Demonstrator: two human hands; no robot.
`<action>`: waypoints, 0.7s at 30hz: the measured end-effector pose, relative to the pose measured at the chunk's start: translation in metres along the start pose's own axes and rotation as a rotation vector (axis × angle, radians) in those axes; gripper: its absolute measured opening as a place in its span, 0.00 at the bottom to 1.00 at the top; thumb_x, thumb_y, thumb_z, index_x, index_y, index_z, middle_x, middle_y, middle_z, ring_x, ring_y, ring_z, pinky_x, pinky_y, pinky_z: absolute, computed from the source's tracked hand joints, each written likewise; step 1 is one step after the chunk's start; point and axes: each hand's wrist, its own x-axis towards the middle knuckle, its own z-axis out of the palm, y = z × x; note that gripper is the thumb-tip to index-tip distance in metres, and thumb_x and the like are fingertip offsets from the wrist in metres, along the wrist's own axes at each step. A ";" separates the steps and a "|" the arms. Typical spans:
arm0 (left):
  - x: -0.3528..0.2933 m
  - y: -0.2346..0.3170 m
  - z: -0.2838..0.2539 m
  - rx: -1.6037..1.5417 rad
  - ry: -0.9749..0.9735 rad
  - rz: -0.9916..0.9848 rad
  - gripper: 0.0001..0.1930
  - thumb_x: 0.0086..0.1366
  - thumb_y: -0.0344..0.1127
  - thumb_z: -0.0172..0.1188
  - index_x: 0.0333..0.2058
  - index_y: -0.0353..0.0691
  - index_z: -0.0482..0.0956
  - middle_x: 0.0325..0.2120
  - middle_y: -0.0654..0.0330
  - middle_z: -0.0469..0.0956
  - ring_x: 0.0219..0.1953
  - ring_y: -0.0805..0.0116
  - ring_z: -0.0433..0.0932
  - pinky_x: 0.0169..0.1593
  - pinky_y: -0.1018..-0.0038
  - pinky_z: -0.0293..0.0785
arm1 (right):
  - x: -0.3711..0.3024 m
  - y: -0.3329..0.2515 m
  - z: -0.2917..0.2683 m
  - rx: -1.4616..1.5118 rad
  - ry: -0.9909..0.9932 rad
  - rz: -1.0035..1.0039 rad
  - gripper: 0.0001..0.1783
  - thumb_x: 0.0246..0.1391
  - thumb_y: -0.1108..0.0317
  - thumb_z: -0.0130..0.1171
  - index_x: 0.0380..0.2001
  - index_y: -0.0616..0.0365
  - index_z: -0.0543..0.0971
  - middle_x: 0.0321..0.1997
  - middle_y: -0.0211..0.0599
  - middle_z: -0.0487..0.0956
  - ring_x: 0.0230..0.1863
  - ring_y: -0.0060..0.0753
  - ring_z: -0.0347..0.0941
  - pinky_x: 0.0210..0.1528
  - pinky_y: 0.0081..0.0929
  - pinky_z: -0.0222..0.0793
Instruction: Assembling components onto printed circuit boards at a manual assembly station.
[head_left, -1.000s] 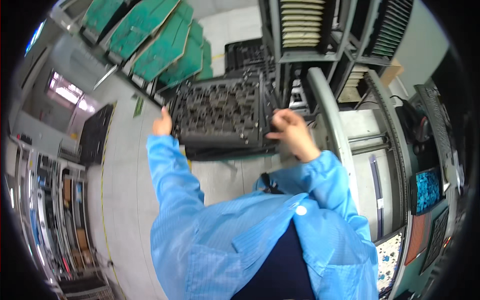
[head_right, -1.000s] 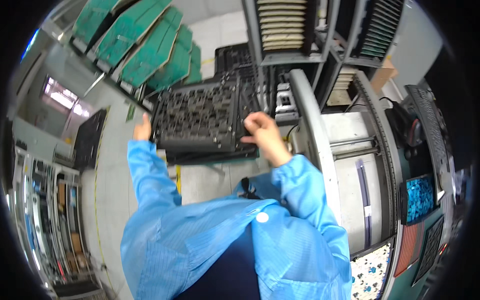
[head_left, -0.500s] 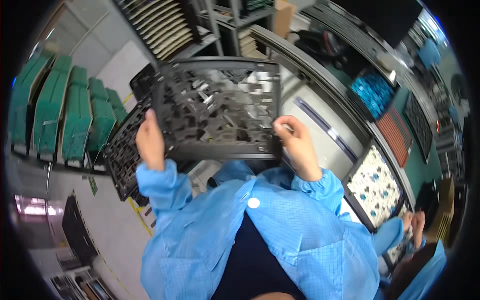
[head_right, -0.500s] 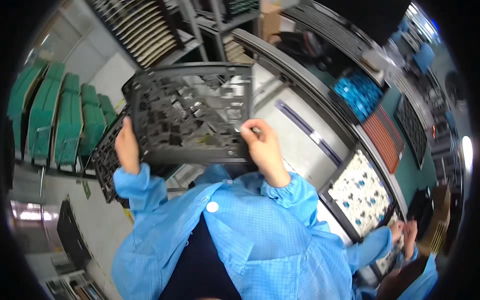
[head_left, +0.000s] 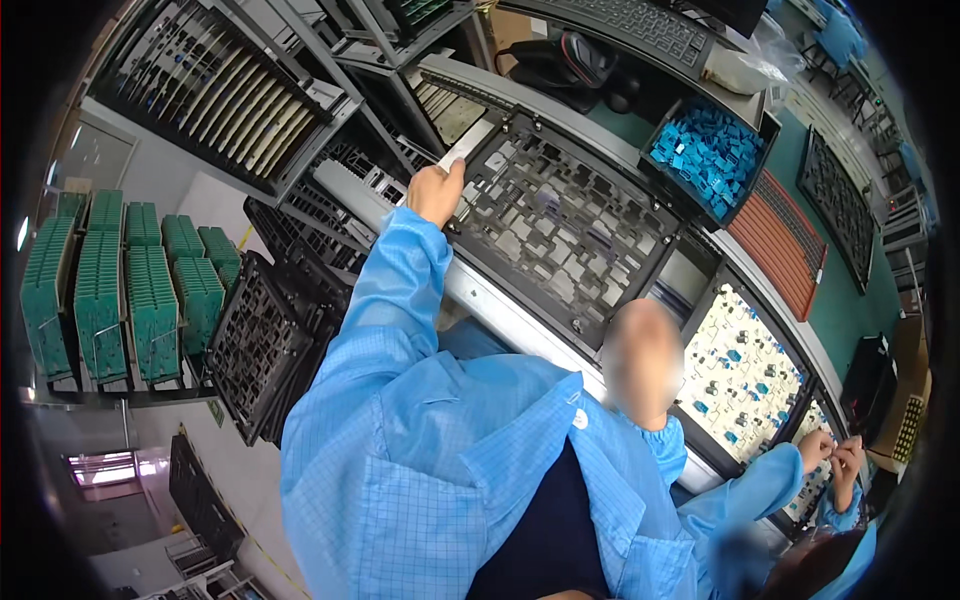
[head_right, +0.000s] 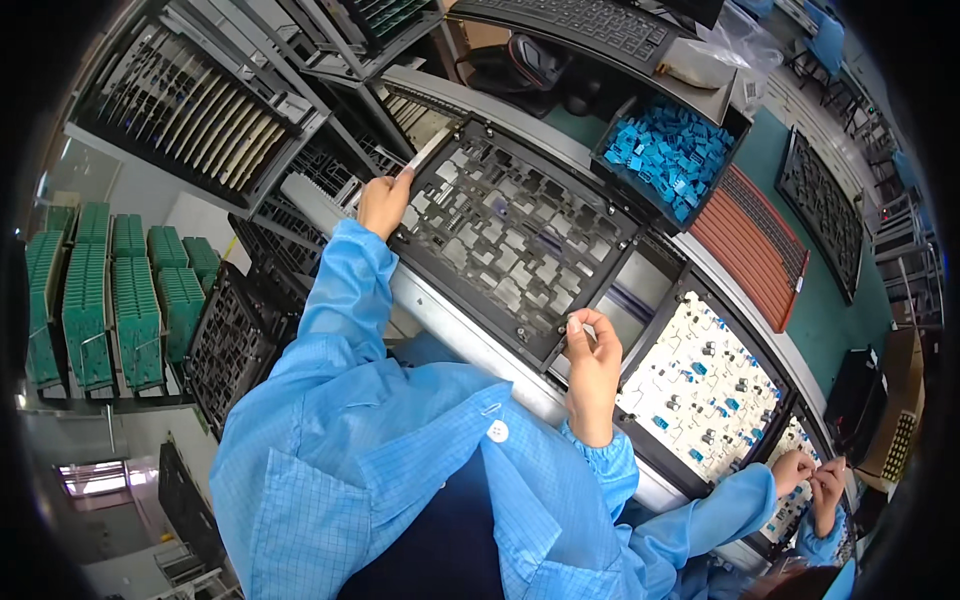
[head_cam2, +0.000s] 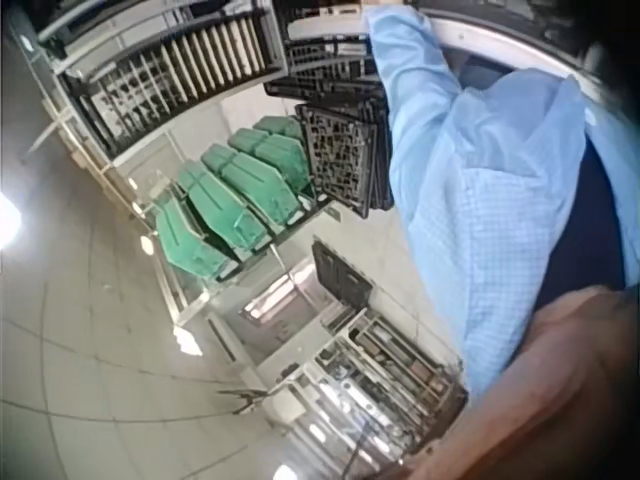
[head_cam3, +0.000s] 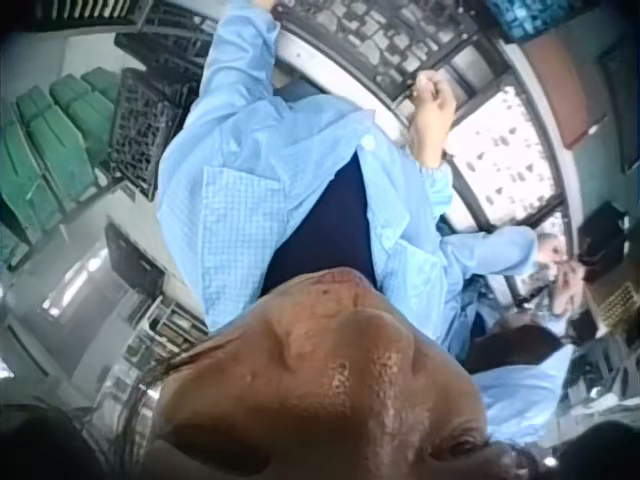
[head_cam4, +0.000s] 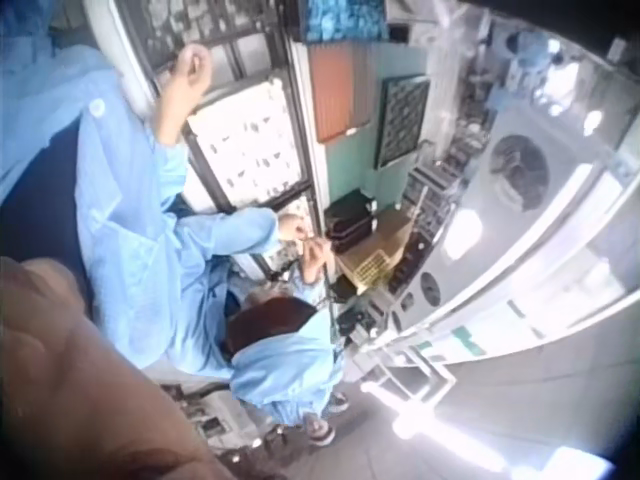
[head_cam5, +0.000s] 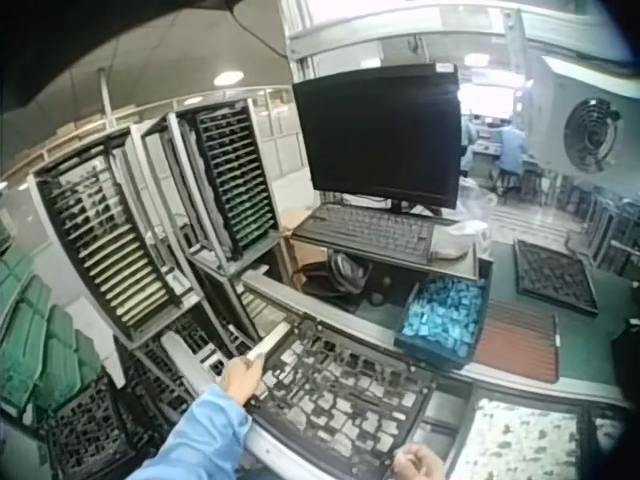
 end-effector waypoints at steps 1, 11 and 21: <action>0.004 -0.004 0.003 0.017 -0.038 -0.041 0.31 0.60 0.58 0.50 0.23 0.28 0.79 0.21 0.38 0.76 0.30 0.44 0.78 0.39 0.58 0.70 | 0.004 0.000 0.000 -0.013 -0.014 0.028 0.08 0.60 0.65 0.55 0.38 0.57 0.73 0.31 0.20 0.68 0.32 0.13 0.62 0.33 0.14 0.60; 0.036 -0.002 -0.020 0.175 -0.310 0.092 0.33 0.63 0.59 0.49 0.37 0.25 0.77 0.36 0.36 0.78 0.42 0.39 0.76 0.50 0.58 0.69 | 0.005 0.018 0.002 -0.006 0.046 0.017 0.09 0.56 0.64 0.59 0.39 0.53 0.75 0.37 0.22 0.71 0.37 0.17 0.66 0.37 0.19 0.62; 0.173 -0.007 -0.416 1.164 1.361 0.222 0.14 0.56 0.31 0.57 0.43 0.34 0.76 0.61 0.48 0.60 0.65 0.45 0.52 0.67 0.48 0.46 | 0.011 0.017 -0.010 -0.068 0.174 -0.150 0.08 0.62 0.63 0.52 0.38 0.56 0.71 0.59 0.41 0.69 0.57 0.36 0.68 0.51 0.32 0.66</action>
